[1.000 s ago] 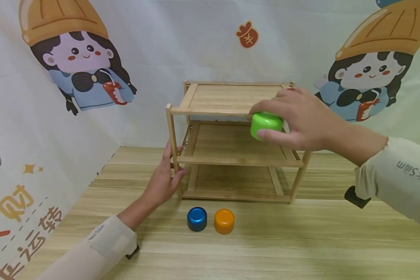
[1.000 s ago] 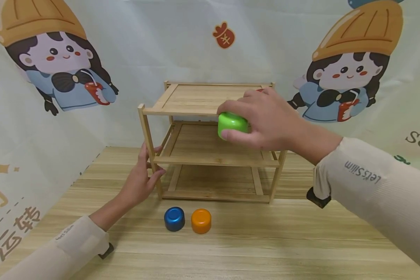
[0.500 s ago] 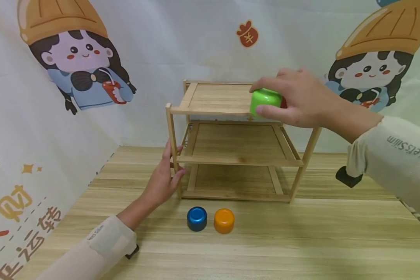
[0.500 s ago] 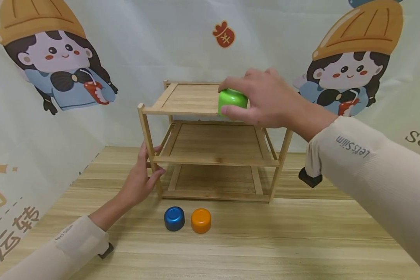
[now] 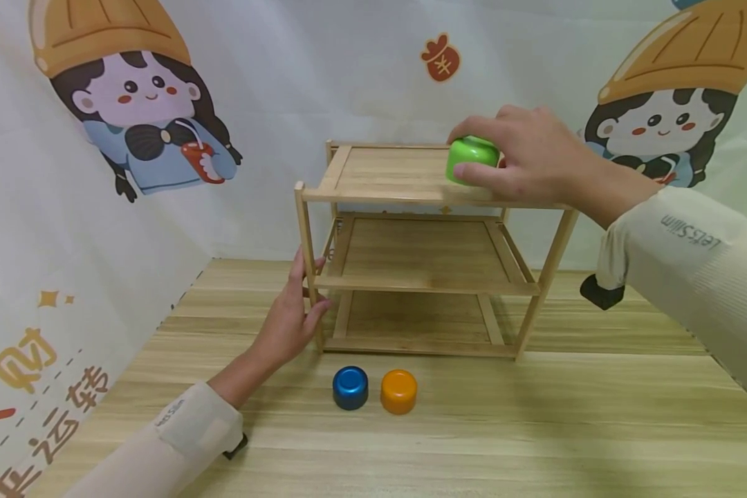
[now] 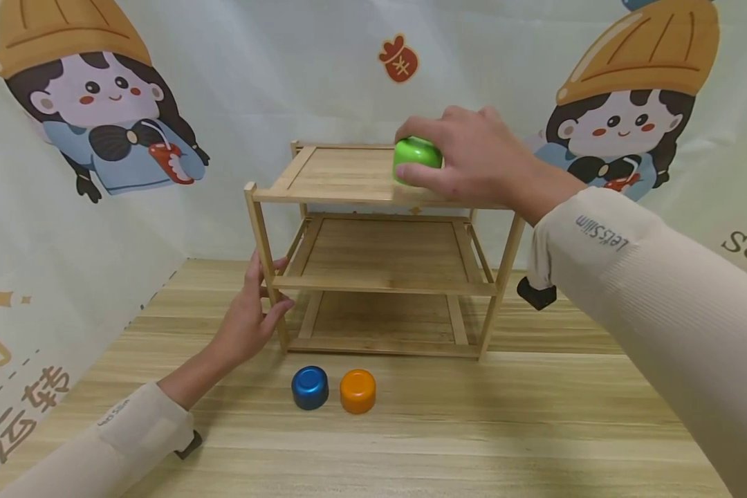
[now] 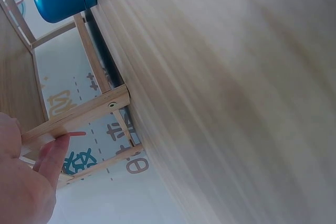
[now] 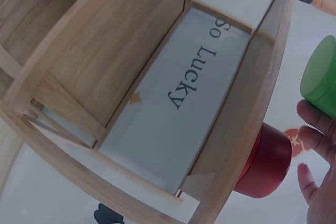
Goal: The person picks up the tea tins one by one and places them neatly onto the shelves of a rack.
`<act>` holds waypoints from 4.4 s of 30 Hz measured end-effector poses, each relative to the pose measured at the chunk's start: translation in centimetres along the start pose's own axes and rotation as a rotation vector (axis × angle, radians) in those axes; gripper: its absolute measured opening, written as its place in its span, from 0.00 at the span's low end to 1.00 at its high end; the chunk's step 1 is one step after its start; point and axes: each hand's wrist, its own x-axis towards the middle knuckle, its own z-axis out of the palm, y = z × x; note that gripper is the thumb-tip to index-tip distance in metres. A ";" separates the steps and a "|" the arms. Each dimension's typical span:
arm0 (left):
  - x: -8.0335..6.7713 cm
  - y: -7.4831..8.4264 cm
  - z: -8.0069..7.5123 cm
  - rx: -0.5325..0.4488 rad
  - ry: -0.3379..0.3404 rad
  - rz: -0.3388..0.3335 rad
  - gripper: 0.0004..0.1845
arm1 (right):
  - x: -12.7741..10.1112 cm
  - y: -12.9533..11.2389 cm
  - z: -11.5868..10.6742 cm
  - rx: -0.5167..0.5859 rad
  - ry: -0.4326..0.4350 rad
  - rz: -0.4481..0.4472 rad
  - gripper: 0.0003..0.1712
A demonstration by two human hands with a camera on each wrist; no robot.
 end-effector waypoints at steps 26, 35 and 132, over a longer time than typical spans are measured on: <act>-0.1 0.0 -0.1 -0.007 -0.016 -0.016 0.56 | 1.6 0.8 1.4 -0.075 -0.153 0.128 0.34; -0.1 -0.1 -0.2 -0.007 -0.013 -0.010 0.56 | 1.5 1.0 1.7 -0.102 -0.167 0.136 0.34; -0.1 -0.1 -0.1 -0.001 -0.012 -0.023 0.56 | -8.2 -6.4 12.7 -0.018 0.191 -0.226 0.36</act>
